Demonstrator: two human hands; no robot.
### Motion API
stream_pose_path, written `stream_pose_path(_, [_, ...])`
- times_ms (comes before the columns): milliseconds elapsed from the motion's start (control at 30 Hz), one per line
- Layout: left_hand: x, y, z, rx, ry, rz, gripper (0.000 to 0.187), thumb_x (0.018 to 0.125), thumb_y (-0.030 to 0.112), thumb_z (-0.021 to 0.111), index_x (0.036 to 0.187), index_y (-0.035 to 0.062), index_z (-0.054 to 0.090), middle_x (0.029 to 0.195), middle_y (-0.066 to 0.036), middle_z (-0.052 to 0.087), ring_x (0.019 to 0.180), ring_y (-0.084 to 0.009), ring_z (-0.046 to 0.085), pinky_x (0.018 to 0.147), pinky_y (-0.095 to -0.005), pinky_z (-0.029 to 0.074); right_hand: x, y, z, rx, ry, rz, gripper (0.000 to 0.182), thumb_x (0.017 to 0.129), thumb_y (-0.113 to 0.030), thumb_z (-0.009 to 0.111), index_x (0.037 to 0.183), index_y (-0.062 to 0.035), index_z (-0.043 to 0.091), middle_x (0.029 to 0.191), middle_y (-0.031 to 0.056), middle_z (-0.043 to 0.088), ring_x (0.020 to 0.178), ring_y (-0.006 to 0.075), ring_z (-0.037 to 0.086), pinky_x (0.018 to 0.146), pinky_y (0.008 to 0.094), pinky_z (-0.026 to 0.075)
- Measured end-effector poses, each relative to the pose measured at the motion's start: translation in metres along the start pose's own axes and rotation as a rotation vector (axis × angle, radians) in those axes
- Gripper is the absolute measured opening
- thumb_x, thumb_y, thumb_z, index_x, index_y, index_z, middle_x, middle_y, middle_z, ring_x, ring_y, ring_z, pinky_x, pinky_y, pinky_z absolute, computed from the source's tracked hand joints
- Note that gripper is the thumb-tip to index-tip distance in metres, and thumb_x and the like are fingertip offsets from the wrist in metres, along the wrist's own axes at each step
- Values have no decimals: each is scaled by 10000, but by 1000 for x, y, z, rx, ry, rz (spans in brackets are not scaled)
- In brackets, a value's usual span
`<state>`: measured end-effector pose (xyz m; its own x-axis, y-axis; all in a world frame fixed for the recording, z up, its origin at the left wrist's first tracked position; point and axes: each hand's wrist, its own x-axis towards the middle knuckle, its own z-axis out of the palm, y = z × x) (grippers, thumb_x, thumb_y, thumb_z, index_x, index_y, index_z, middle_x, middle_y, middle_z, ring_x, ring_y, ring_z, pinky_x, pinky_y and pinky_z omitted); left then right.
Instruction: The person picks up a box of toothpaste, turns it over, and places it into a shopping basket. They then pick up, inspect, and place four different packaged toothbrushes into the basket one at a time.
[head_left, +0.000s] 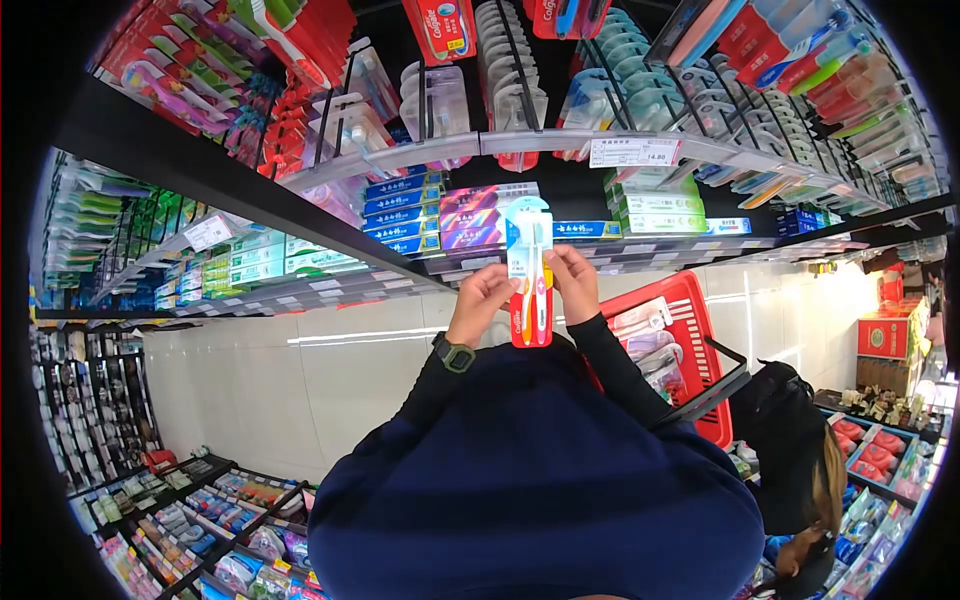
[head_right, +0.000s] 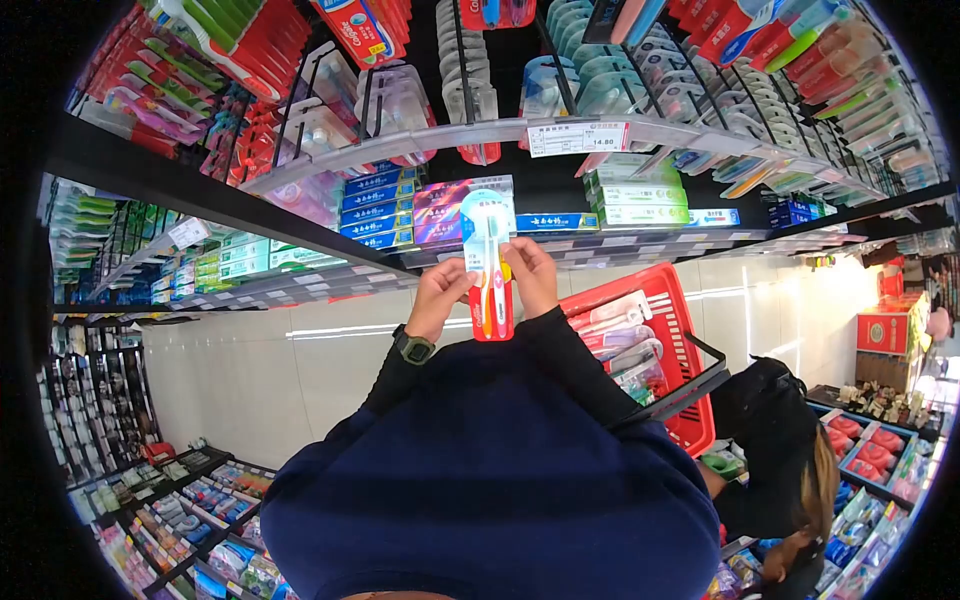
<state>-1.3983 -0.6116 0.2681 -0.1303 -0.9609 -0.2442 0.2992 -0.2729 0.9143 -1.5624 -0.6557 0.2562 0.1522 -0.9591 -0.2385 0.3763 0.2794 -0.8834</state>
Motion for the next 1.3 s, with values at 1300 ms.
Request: stream_pose_path(1300, [-17, 3, -4, -73, 33, 6, 198, 889, 140, 584, 1013, -10, 624, 868, -60, 675, 728, -81, 627, 617, -228, 486, -12, 0, 6, 22, -55, -21, 117, 907, -136, 583, 874, -24, 597, 785, 1, 612, 691, 50, 559, 627, 199, 446])
